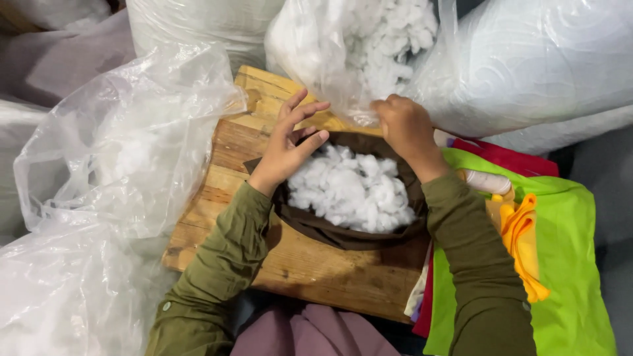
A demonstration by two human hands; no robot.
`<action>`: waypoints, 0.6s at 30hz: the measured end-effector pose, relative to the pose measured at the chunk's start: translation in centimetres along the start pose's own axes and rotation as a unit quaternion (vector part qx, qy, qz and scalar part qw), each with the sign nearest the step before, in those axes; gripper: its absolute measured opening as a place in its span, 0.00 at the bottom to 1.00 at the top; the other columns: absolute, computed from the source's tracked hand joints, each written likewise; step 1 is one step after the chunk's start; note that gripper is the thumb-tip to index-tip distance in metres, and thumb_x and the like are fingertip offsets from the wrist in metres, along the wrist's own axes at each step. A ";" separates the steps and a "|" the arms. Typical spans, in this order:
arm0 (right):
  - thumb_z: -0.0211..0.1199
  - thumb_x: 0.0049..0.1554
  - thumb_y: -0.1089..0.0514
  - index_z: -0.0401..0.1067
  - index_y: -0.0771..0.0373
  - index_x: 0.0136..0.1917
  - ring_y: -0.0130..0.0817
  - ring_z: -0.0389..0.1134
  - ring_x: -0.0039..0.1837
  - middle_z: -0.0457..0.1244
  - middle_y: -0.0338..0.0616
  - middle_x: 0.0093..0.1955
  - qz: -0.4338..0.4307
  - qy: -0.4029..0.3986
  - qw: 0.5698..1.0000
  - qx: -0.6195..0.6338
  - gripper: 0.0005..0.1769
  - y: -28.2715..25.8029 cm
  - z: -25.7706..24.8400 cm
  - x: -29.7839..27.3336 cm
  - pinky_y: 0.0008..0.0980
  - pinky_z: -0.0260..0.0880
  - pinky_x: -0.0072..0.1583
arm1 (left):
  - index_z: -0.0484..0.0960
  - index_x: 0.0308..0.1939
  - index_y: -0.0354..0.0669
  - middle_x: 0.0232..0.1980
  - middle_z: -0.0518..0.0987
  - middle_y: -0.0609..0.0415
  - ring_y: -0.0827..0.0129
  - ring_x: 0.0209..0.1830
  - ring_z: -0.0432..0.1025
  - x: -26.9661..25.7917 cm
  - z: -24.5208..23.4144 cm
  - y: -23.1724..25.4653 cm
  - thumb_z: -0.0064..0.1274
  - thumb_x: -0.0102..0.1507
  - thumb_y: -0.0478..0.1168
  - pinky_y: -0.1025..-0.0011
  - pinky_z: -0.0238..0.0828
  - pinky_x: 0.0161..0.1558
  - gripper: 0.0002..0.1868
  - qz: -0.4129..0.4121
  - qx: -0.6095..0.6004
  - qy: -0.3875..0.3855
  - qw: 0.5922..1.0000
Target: Lint rolling a brown pillowcase and stuffing it with white fiberfill from large plastic bags.
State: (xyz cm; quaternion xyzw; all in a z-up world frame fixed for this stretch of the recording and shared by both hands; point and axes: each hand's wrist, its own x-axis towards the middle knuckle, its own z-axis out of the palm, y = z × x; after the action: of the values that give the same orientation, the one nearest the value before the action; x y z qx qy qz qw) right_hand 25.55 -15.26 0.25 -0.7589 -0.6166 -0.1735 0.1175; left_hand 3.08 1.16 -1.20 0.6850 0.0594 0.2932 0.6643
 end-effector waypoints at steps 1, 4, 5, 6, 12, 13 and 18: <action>0.52 0.49 0.75 0.77 0.69 0.49 0.55 0.63 0.40 0.61 0.53 0.38 -0.031 -0.002 0.994 0.110 0.18 -0.3 0.5 0.4 0.50 0.59 0.39 | 0.78 0.64 0.59 0.83 0.46 0.44 0.57 0.86 0.39 0.0 -0.1 0.1 0.57 0.67 0.45 0.60 0.64 0.72 0.21 -0.009 -0.014 -0.008 1.000; 0.57 0.56 0.73 0.77 0.69 0.45 0.50 0.64 0.45 0.61 0.49 0.40 -0.103 -0.073 0.982 0.144 0.09 -4.8 -1.6 0.5 0.45 0.64 0.46 | 0.74 0.70 0.58 0.85 0.31 0.32 0.56 0.85 0.13 0.0 0.2 -1.2 0.56 0.69 0.45 0.51 0.24 0.82 0.24 0.025 0.013 -0.030 0.999; 0.57 0.56 0.73 0.77 0.69 0.45 0.50 0.64 0.45 0.61 0.49 0.40 -0.105 -0.074 0.981 0.146 0.09 -5.2 -1.6 0.2 0.45 0.64 0.46 | 0.74 0.70 0.58 0.85 0.31 0.32 0.56 0.85 0.13 0.0 0.2 -1.3 0.56 0.69 0.45 0.51 0.24 0.82 0.24 0.024 0.014 -0.027 0.999; 0.58 0.53 0.74 0.76 0.68 0.45 0.51 0.64 0.44 0.61 0.49 0.40 -0.116 -0.113 0.978 0.131 0.09 -5.5 -1.6 -0.3 0.46 0.64 0.45 | 0.69 0.73 0.61 0.84 0.25 0.34 0.55 0.85 0.14 0.0 0.3 -1.3 0.57 0.68 0.45 0.51 0.24 0.81 0.29 -0.008 0.025 -0.038 0.999; 0.64 0.59 0.59 0.74 0.62 0.65 0.43 0.69 0.57 0.67 0.52 0.60 0.039 -0.202 0.958 0.200 0.20 -4.4 -7.5 4.3 0.42 0.70 0.62 | 0.40 0.82 0.53 0.87 0.30 0.51 0.59 0.88 0.28 0.3 0.5 -2.1 0.48 0.73 0.45 0.54 0.43 0.80 0.41 -0.010 -0.037 -0.016 0.999; 0.58 0.63 0.59 0.71 0.60 0.71 0.46 0.66 0.61 0.64 0.52 0.65 0.124 -0.214 0.955 0.166 0.23 -3.9 -8.4 5.9 0.47 0.66 0.63 | 0.39 0.82 0.55 0.87 0.29 0.52 0.57 0.88 0.33 0.4 0.3 -2.4 0.48 0.74 0.42 0.56 0.51 0.80 0.40 0.018 -0.084 0.016 0.996; 0.63 0.65 0.57 0.73 0.62 0.68 0.47 0.66 0.61 0.63 0.52 0.65 0.037 -0.097 0.985 0.135 0.19 3.9 -4.5 13.0 0.46 0.62 0.61 | 0.56 0.78 0.45 0.83 0.51 0.50 0.60 0.81 0.55 1.2 -1.0 -2.7 0.53 0.69 0.43 0.63 0.55 0.76 0.35 0.011 -0.255 0.178 0.950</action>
State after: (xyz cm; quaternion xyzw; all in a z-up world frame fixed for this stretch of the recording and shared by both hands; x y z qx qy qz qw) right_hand 31.20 -6.19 9.77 -0.7717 -0.6141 -0.0094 0.1651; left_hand 4.43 2.88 -3.37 0.4299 0.0923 0.4227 0.7925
